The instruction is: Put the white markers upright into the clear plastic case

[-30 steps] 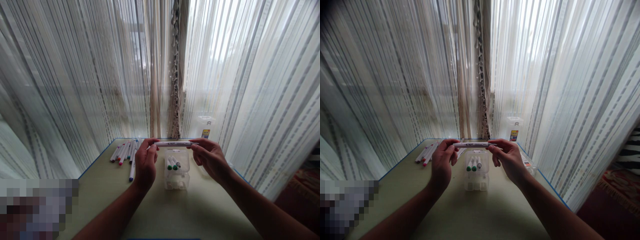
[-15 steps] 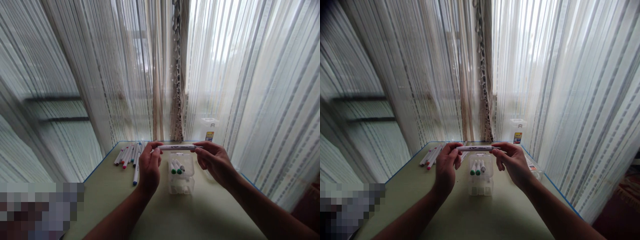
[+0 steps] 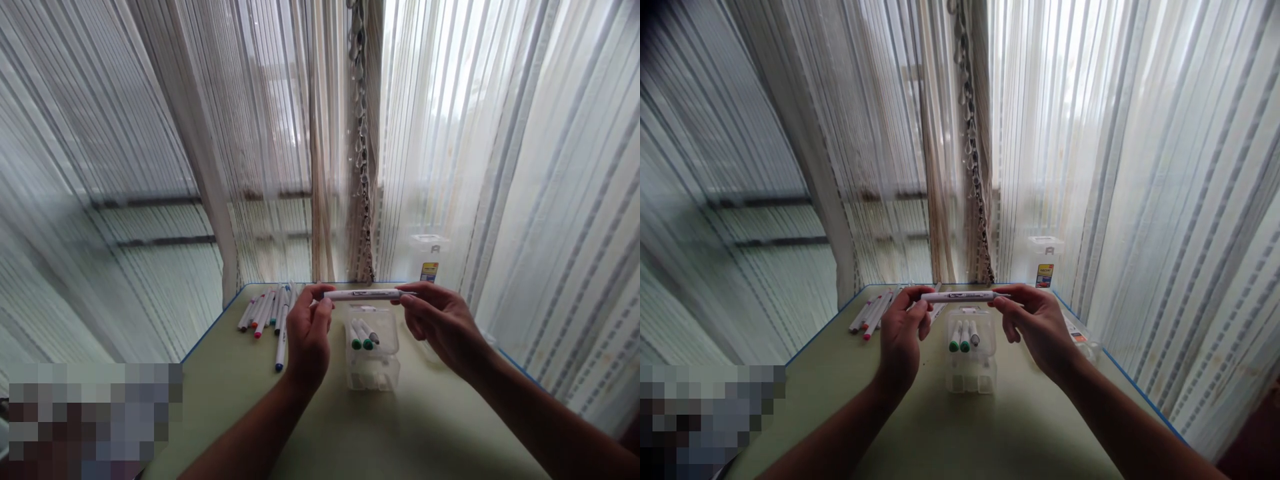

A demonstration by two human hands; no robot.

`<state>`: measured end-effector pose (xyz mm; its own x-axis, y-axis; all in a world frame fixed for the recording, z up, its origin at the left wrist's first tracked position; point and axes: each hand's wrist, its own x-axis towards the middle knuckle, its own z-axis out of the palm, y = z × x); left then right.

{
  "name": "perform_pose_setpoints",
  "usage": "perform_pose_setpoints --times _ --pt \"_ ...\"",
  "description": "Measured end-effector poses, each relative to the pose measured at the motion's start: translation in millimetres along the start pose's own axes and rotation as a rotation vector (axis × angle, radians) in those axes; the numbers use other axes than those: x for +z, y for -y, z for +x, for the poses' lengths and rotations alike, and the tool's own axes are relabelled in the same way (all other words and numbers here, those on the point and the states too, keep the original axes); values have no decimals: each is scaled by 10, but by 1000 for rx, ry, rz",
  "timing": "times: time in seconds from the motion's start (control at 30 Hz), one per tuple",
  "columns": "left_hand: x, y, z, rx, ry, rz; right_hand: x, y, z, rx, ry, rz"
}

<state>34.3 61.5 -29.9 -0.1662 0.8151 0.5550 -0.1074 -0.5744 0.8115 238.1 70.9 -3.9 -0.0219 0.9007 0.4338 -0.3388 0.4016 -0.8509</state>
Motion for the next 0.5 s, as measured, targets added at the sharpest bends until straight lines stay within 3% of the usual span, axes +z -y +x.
perform_pose_setpoints --times 0.5 --pt "27 -40 22 -22 -24 -14 -20 -36 22 10 2 12"
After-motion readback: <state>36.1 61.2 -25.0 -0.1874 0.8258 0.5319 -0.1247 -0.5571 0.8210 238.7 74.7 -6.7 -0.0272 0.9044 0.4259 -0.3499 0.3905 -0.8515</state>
